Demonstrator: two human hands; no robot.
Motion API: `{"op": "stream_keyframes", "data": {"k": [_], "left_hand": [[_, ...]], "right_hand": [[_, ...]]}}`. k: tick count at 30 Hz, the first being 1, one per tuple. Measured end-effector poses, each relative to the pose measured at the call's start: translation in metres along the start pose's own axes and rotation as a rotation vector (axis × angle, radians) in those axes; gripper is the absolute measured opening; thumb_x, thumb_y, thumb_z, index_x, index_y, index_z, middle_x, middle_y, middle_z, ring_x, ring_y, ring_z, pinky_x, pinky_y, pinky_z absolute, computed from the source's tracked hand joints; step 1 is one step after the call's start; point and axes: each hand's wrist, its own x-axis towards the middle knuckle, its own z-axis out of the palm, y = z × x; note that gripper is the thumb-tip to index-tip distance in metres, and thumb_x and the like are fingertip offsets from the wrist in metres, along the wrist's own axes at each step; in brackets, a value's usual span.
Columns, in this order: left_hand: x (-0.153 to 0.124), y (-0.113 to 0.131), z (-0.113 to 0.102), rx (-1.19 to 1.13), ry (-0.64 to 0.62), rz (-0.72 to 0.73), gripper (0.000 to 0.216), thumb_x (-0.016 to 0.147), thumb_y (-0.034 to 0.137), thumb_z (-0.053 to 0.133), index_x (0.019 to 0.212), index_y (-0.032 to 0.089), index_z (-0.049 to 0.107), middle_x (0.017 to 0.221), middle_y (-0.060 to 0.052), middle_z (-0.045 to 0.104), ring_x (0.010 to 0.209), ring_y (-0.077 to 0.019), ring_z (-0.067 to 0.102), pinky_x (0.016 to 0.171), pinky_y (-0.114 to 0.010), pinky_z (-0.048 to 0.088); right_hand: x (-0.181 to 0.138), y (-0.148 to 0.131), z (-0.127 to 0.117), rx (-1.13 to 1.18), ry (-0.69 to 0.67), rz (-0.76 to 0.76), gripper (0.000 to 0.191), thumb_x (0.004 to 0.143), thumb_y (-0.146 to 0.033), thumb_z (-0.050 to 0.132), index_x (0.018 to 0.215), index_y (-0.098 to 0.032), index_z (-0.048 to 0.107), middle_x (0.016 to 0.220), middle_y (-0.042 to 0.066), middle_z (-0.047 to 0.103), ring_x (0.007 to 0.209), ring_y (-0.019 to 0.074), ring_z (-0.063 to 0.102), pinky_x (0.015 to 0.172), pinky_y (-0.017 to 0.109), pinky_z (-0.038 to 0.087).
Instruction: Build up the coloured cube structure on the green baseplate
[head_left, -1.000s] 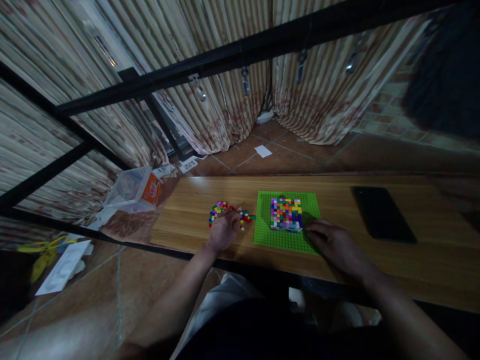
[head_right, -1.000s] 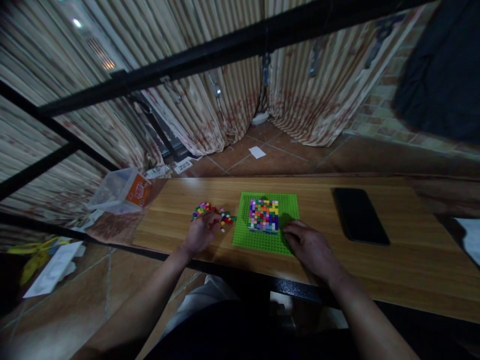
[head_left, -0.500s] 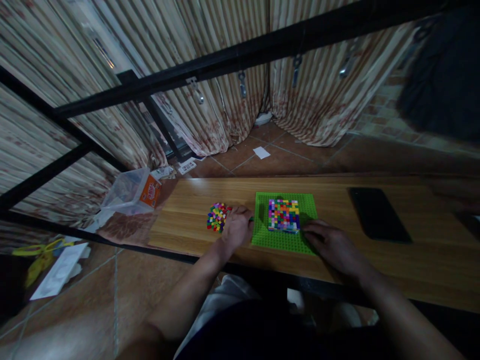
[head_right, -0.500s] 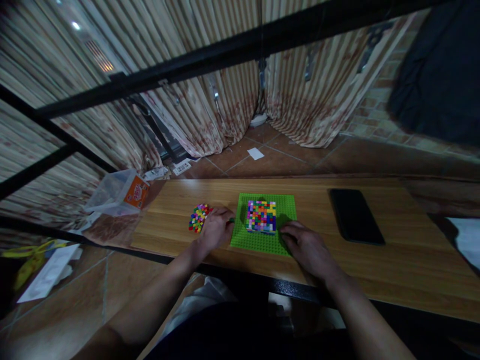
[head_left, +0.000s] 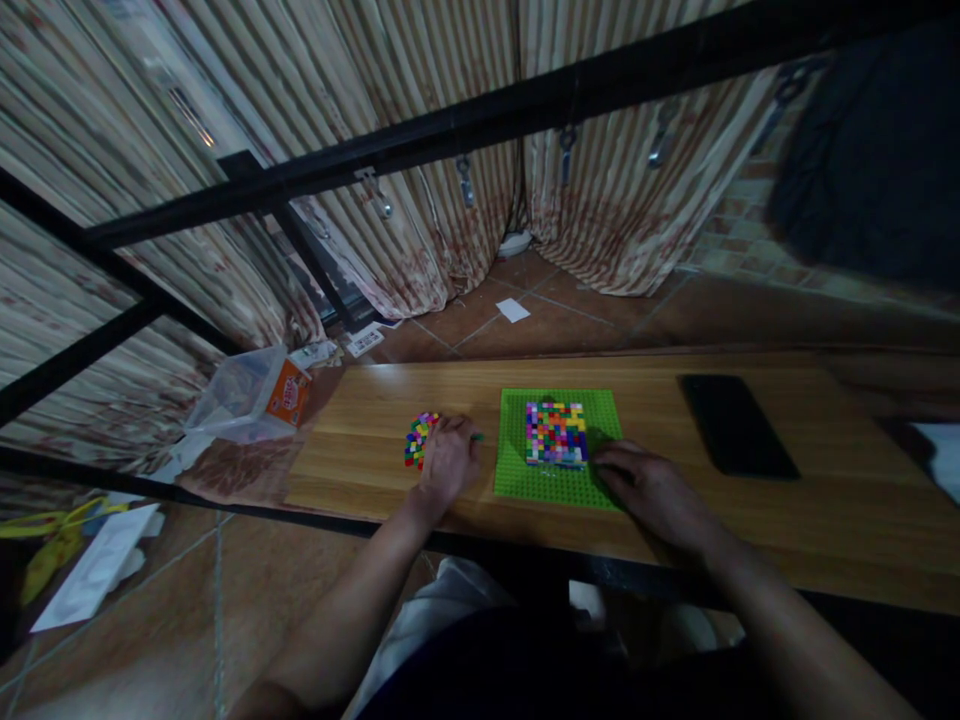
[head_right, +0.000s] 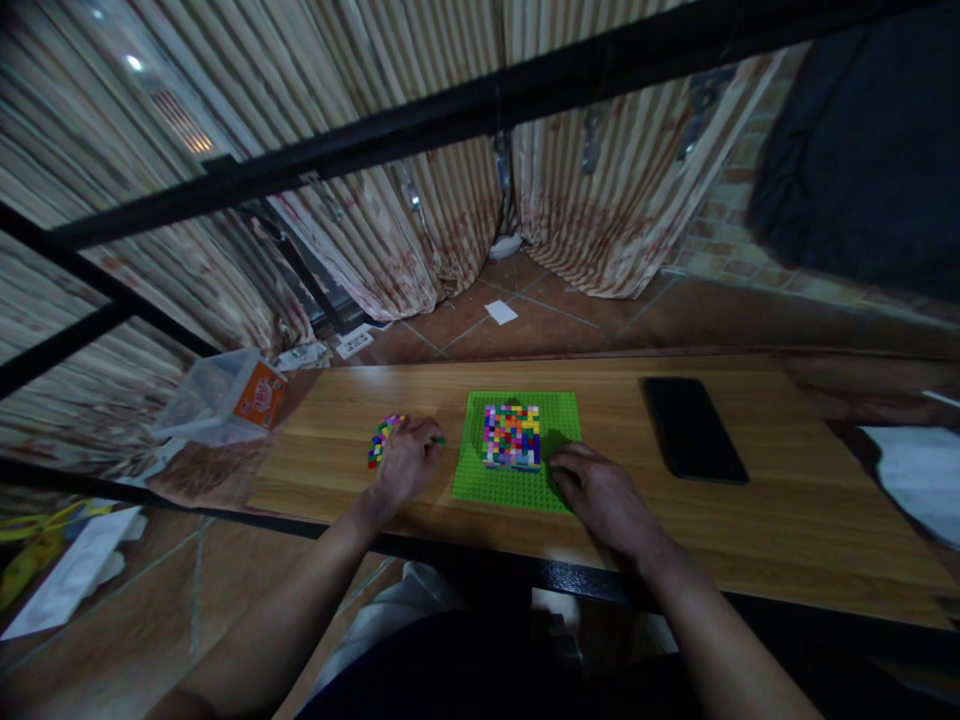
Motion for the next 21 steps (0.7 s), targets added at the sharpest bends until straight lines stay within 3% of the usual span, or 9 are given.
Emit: {"op": "stream_keyframes", "data": {"k": [3, 7, 11, 16, 21], "left_hand": [[0.006, 0.006, 0.001, -0.126, -0.011, -0.057, 0.017, 0.081, 0.011, 0.054, 0.087, 0.019, 0.067, 0.090, -0.006, 0.071, 0.089, -0.0207, 0.064, 0.089, -0.036, 0.049], [0.017, 0.020, 0.005, -0.463, -0.040, -0.151, 0.021, 0.085, 0.014, 0.051, 0.095, 0.019, 0.069, 0.096, -0.004, 0.073, 0.089, -0.0158, 0.068, 0.084, -0.027, 0.052], [0.032, 0.031, 0.011, -0.662, -0.031, -0.239, 0.022, 0.084, 0.015, 0.054, 0.099, 0.017, 0.070, 0.095, -0.005, 0.075, 0.086, -0.0155, 0.069, 0.079, -0.025, 0.054], [0.039, 0.045, 0.014, -0.613, -0.017, -0.230, 0.021, 0.086, 0.018, 0.055, 0.099, 0.019, 0.071, 0.098, -0.004, 0.075, 0.089, -0.0161, 0.069, 0.084, -0.027, 0.053], [0.034, 0.062, 0.004, -0.344, -0.049, -0.204, 0.023, 0.091, 0.024, 0.052, 0.105, 0.023, 0.071, 0.097, -0.004, 0.075, 0.088, -0.0170, 0.070, 0.084, -0.028, 0.052]], "right_hand": [[0.000, 0.001, 0.001, 0.007, 0.002, 0.011, 0.023, 0.090, -0.024, 0.047, 0.097, -0.024, 0.068, 0.105, 0.005, 0.068, 0.095, 0.0201, 0.066, 0.087, 0.035, 0.051], [0.000, 0.002, 0.002, 0.028, 0.006, 0.012, 0.022, 0.089, -0.024, 0.048, 0.098, -0.023, 0.068, 0.107, 0.006, 0.067, 0.095, 0.0201, 0.066, 0.086, 0.034, 0.051], [0.001, 0.003, 0.004, 0.049, 0.000, 0.010, 0.024, 0.089, -0.024, 0.046, 0.100, -0.023, 0.068, 0.108, 0.006, 0.067, 0.095, 0.0199, 0.066, 0.086, 0.035, 0.052], [0.001, 0.003, 0.004, 0.030, -0.003, 0.011, 0.024, 0.089, -0.024, 0.046, 0.099, -0.023, 0.068, 0.110, 0.006, 0.066, 0.097, 0.0205, 0.066, 0.089, 0.036, 0.051], [0.001, 0.001, 0.002, 0.011, -0.022, 0.014, 0.024, 0.090, -0.021, 0.046, 0.100, -0.023, 0.067, 0.109, 0.006, 0.067, 0.097, 0.0199, 0.065, 0.089, 0.035, 0.050]]}}
